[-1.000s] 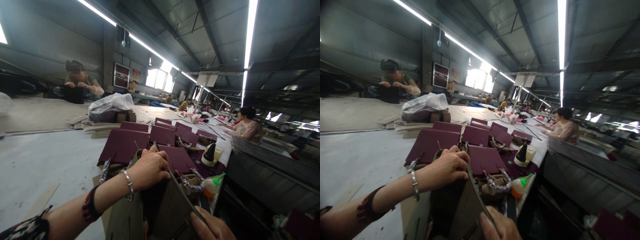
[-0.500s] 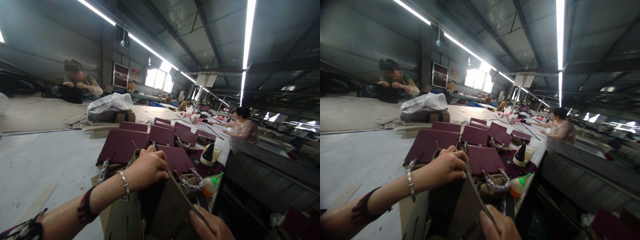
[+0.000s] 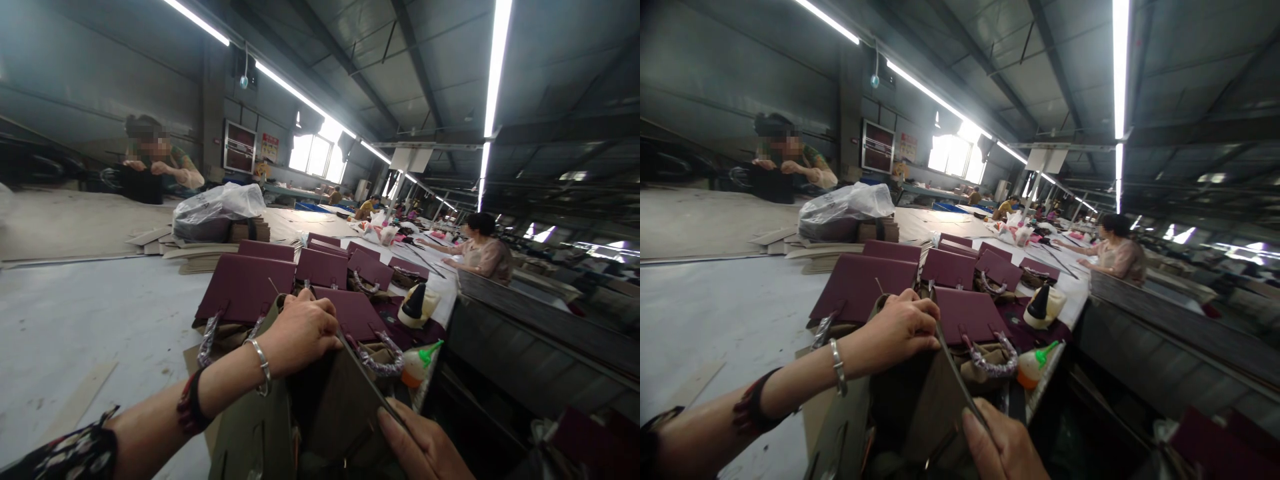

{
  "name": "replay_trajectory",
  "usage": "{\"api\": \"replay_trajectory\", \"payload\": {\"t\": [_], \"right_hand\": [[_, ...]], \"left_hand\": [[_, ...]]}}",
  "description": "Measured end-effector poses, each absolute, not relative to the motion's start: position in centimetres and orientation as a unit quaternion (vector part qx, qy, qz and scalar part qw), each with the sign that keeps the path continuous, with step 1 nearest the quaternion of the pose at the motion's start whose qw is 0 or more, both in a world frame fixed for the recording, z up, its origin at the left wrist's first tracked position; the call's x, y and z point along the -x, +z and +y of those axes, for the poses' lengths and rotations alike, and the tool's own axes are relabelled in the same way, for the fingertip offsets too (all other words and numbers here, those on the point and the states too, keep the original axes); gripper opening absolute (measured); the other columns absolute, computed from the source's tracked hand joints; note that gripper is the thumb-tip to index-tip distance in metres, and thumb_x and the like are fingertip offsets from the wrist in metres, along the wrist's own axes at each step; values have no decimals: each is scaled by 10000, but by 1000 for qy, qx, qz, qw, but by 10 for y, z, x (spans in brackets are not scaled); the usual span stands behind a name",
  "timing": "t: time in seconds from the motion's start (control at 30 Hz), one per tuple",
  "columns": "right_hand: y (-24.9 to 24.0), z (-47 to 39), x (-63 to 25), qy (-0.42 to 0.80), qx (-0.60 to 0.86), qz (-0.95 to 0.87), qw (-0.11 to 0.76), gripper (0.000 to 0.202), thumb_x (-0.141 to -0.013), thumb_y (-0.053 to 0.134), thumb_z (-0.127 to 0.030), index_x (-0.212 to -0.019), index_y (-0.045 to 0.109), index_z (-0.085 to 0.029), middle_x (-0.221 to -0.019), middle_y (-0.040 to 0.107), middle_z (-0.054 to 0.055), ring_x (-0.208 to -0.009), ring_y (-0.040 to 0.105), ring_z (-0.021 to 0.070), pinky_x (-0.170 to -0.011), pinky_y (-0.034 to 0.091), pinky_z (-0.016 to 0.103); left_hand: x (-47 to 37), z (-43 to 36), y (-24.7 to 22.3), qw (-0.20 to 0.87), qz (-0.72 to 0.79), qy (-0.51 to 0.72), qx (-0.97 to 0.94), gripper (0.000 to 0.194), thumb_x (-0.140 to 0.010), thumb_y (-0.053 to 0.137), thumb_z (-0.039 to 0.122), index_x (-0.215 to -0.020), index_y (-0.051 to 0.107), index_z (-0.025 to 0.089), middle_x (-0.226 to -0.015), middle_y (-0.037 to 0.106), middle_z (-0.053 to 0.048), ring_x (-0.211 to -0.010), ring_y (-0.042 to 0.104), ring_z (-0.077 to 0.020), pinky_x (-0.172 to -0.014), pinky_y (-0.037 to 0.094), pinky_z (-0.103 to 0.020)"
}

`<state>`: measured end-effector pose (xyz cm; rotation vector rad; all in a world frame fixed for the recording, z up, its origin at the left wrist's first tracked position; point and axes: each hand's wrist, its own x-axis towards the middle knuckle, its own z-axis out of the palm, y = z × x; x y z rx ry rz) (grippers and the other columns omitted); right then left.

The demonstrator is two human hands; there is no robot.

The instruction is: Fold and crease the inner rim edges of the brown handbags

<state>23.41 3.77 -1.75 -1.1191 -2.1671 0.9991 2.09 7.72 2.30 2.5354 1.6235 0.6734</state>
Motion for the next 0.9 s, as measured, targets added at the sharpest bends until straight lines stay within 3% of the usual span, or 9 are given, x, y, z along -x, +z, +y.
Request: {"api": "replay_trajectory", "payload": {"t": [0.23, 0.3, 0.43, 0.5, 0.7, 0.9], "right_hand": [[-20, 38, -235, 341, 413, -804, 257, 392, -865, 307, -442, -711, 539, -166, -657, 540, 10, -623, 510, 142, -609, 423, 219], [-20, 38, -235, 339, 411, -805, 261, 391, -870, 305, -433, -792, 573, -159, -711, 576, 30, -679, 543, 160, -641, 440, 227], [-19, 39, -236, 313, 411, -809, 279, 369, -869, 334, -399, -1080, 533, -169, -1012, 592, 87, -953, 535, 205, -835, 425, 279], [-19, 39, -236, 314, 420, -803, 283, 367, -866, 353, -389, -1118, 519, -181, -1059, 586, 86, -981, 529, 210, -844, 428, 289], [-19, 39, -231, 357, 449, -760, 306, 351, -842, 406, -410, -1004, 597, -165, -887, 645, 51, -752, 579, 177, -721, 462, 265], [-14, 46, -228, 380, 480, -740, 280, 391, -799, 436, -482, -784, 627, -142, -703, 611, 20, -695, 554, 182, -595, 432, 236]], "left_hand": [[-21, 77, 21, 20, 524, 221, -822, 156, -743, 582, 342, -666, 640, 219, -946, 630, 51, -856, 437, -198, -668, 264, -338], [-22, 76, 22, 21, 529, 219, -820, 161, -743, 582, 339, -656, 637, 216, -938, 628, 50, -850, 445, -196, -661, 262, -333], [-23, 76, 22, 25, 534, 221, -816, 189, -751, 574, 338, -625, 626, 206, -914, 625, 46, -848, 463, -192, -671, 261, -330], [-23, 76, 22, 26, 533, 224, -816, 197, -755, 569, 338, -620, 623, 205, -910, 625, 43, -846, 474, -189, -681, 262, -331], [-24, 77, 22, 31, 536, 228, -812, 182, -753, 572, 341, -645, 639, 210, -912, 628, 34, -848, 493, -184, -689, 267, -326], [-25, 75, 23, 29, 536, 234, -811, 183, -755, 572, 317, -630, 638, 202, -888, 629, 22, -842, 513, -178, -725, 265, -331]]}}
